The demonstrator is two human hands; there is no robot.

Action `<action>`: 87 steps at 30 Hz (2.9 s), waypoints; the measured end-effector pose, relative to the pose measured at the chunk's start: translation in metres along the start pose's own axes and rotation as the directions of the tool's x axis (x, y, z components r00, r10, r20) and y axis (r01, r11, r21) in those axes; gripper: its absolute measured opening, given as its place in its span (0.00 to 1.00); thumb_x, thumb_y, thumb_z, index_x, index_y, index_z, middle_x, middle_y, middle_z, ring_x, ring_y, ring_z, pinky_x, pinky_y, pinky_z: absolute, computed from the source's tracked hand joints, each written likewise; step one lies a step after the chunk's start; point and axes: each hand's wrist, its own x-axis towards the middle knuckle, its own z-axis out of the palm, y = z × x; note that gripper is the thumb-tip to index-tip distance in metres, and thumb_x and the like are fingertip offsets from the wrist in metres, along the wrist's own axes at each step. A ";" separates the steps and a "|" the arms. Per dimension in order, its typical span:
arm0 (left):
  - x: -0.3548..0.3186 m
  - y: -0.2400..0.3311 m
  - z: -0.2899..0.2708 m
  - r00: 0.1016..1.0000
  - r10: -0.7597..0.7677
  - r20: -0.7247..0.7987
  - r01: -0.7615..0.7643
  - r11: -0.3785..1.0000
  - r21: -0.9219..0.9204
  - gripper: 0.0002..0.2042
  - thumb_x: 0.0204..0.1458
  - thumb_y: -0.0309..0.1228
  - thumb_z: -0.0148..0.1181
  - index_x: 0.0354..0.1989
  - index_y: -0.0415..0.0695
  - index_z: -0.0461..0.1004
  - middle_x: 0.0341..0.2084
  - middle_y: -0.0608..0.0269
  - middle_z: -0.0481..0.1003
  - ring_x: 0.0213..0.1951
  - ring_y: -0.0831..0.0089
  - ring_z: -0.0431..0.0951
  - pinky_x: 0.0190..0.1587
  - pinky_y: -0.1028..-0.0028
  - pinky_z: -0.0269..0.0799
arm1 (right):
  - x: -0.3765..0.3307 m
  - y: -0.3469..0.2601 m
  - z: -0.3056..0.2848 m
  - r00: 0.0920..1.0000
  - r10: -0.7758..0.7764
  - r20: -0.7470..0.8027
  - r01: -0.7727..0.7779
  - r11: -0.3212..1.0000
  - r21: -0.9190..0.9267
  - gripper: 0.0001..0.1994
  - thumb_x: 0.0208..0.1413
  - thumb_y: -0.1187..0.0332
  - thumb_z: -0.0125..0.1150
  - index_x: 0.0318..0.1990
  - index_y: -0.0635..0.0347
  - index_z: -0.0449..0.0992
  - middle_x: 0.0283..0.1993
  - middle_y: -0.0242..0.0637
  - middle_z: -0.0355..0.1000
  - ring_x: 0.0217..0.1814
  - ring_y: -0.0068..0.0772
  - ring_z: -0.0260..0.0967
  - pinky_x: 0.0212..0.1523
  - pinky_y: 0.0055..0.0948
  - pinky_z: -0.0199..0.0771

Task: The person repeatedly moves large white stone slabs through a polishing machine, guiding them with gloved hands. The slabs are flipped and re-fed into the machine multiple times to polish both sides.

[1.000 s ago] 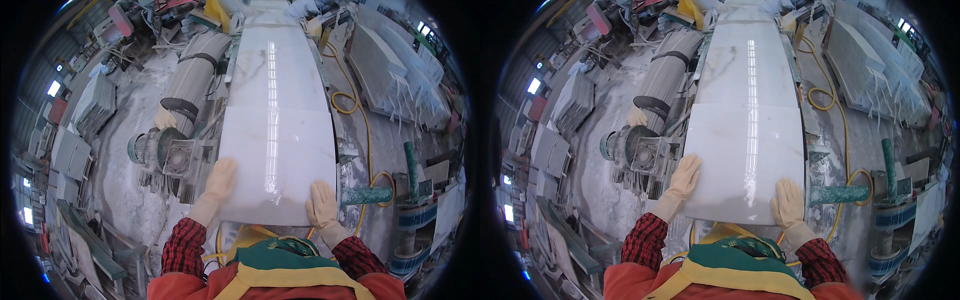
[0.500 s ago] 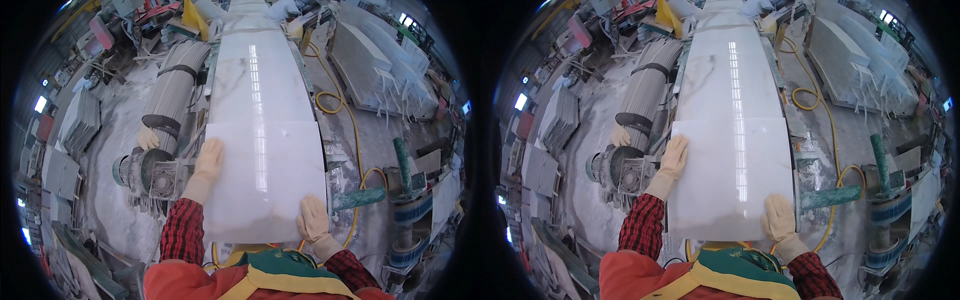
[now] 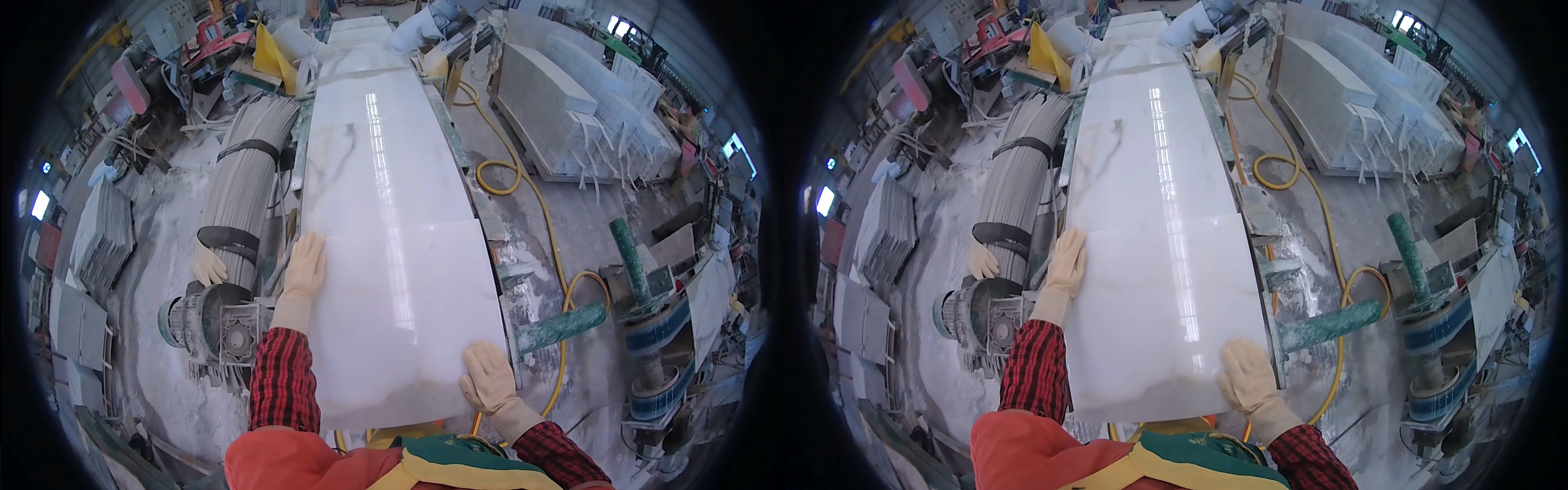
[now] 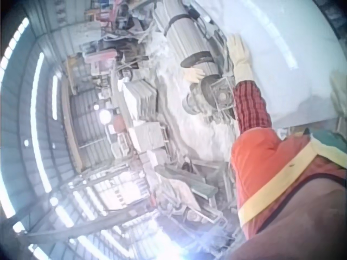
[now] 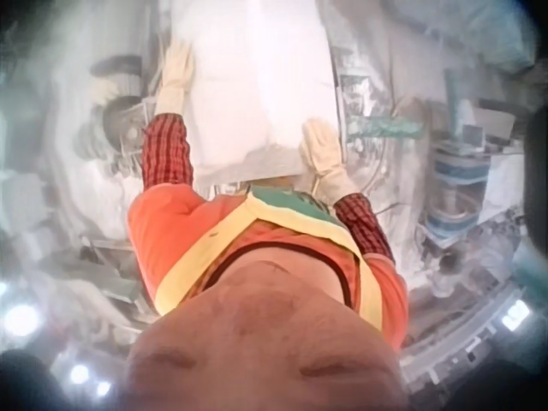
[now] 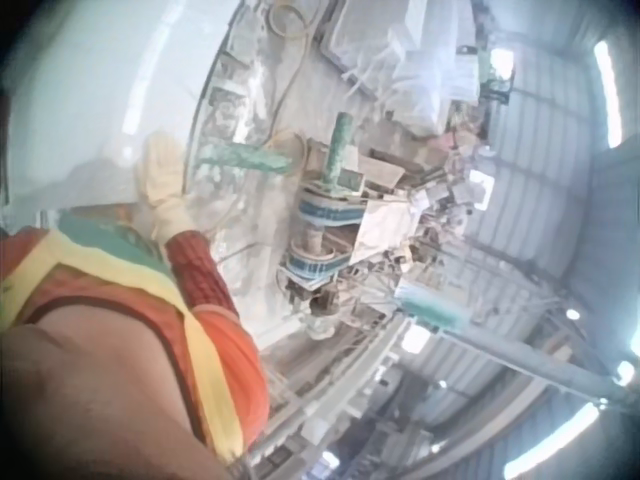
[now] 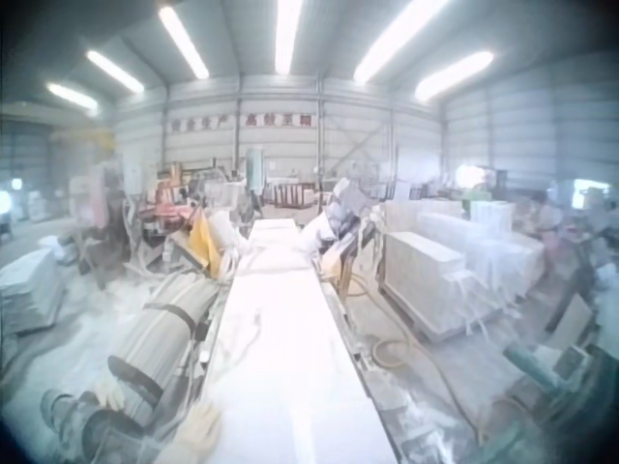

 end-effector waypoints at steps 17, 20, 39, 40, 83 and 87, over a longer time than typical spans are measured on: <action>-0.221 0.115 -0.078 0.992 -0.017 0.124 0.031 0.994 -0.108 0.23 0.70 0.27 0.55 0.73 0.41 0.72 0.73 0.35 0.69 0.76 0.35 0.65 0.81 0.46 0.56 | -0.022 0.001 0.010 0.986 -0.093 -0.137 0.091 0.996 -0.023 0.26 0.62 0.62 0.65 0.65 0.66 0.75 0.65 0.56 0.74 0.67 0.62 0.71 0.73 0.57 0.67; -0.259 0.138 -0.090 0.995 -0.021 0.102 0.033 0.992 -0.118 0.23 0.69 0.29 0.57 0.71 0.40 0.74 0.71 0.32 0.69 0.74 0.31 0.66 0.79 0.46 0.59 | -0.029 0.006 0.020 0.976 -0.108 -0.191 0.101 0.994 -0.050 0.27 0.63 0.61 0.65 0.66 0.66 0.75 0.67 0.57 0.74 0.70 0.63 0.70 0.74 0.57 0.66; -0.383 0.202 -0.159 0.938 0.031 0.346 0.004 0.995 -0.098 0.23 0.67 0.25 0.58 0.71 0.40 0.72 0.72 0.32 0.68 0.73 0.32 0.67 0.78 0.45 0.61 | -0.039 -0.009 0.001 0.948 -0.087 -0.305 0.108 0.993 0.054 0.17 0.55 0.68 0.63 0.51 0.65 0.76 0.52 0.50 0.75 0.56 0.58 0.72 0.62 0.52 0.73; -0.376 0.202 -0.171 0.920 0.062 0.386 -0.012 0.991 -0.133 0.22 0.67 0.24 0.58 0.70 0.40 0.73 0.71 0.32 0.70 0.73 0.33 0.68 0.78 0.46 0.62 | -0.041 -0.006 0.003 0.949 -0.075 -0.307 0.098 0.993 0.061 0.16 0.56 0.69 0.64 0.51 0.65 0.77 0.51 0.50 0.75 0.56 0.58 0.73 0.62 0.52 0.73; 0.085 0.183 -0.132 0.891 -0.078 0.447 0.056 0.997 0.062 0.37 0.67 0.65 0.57 0.40 0.33 0.83 0.33 0.43 0.83 0.39 0.52 0.82 0.47 0.56 0.74 | -0.165 -0.090 0.181 0.719 0.612 0.328 -0.415 0.001 0.910 0.33 0.73 0.68 0.63 0.83 0.45 0.62 0.70 0.50 0.75 0.69 0.52 0.75 0.71 0.43 0.77; 0.076 0.222 -0.155 0.915 -0.054 0.399 0.177 0.944 -0.279 0.28 0.65 0.55 0.69 0.32 0.36 0.76 0.23 0.64 0.70 0.30 0.72 0.67 0.36 0.66 0.64 | -0.191 -0.093 0.108 0.586 0.703 0.403 -0.537 -0.036 0.843 0.30 0.77 0.48 0.52 0.79 0.51 0.68 0.72 0.48 0.74 0.72 0.46 0.74 0.75 0.42 0.72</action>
